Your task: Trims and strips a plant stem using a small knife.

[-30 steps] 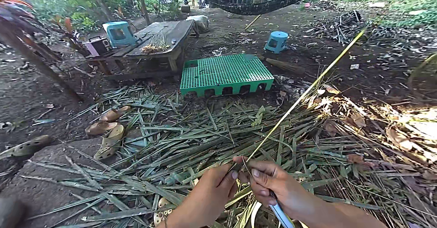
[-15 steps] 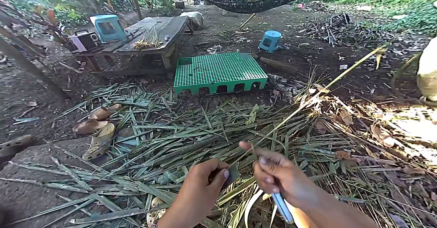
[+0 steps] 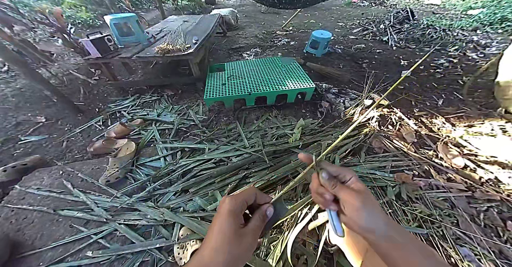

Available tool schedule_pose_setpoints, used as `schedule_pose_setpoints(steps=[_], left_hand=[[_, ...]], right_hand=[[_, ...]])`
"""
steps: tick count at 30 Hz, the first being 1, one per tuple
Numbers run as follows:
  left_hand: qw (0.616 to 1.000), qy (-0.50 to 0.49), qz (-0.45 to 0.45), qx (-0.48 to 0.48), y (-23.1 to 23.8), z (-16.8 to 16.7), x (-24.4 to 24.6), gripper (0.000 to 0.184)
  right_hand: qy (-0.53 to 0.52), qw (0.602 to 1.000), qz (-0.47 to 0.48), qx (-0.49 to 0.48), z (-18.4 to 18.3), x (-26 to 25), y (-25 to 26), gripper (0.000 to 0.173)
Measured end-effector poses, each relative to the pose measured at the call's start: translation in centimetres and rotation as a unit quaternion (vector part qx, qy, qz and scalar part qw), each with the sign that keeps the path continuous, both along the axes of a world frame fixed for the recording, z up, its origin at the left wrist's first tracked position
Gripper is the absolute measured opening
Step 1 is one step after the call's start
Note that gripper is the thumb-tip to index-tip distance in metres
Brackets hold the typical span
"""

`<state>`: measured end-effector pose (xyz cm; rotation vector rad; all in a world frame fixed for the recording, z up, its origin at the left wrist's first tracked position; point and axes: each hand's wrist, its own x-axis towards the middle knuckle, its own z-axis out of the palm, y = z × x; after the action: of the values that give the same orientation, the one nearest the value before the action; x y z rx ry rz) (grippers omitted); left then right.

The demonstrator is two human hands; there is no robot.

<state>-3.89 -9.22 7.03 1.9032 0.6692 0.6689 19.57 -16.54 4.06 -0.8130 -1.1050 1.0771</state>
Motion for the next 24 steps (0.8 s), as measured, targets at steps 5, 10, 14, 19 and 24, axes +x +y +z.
schedule_pose_setpoints(steps=[5,10,14,19,24], left_hand=[[1.000,0.006,0.003,-0.011,-0.1,-0.1,0.3,0.010],[0.999,-0.003,-0.023,-0.038,-0.4,0.3,0.2,0.009],[0.999,-0.006,-0.028,-0.017,0.1,0.4,-0.6,0.009],[0.999,0.023,-0.026,0.015,0.4,0.8,-1.7,0.009],[0.997,0.067,-0.033,-0.015,0.5,1.1,-1.5,0.009]], right_hand=[[0.001,0.992,0.117,-0.038,0.1,-1.1,-0.6,0.041],[0.000,0.984,0.173,-0.037,-0.4,-2.3,-0.6,0.040],[0.022,0.999,0.021,-0.009,0.5,1.4,0.1,0.037],[0.116,0.979,-0.159,-0.055,2.0,4.5,0.5,0.046],[0.083,0.996,0.017,-0.040,0.9,3.2,-0.1,0.039]])
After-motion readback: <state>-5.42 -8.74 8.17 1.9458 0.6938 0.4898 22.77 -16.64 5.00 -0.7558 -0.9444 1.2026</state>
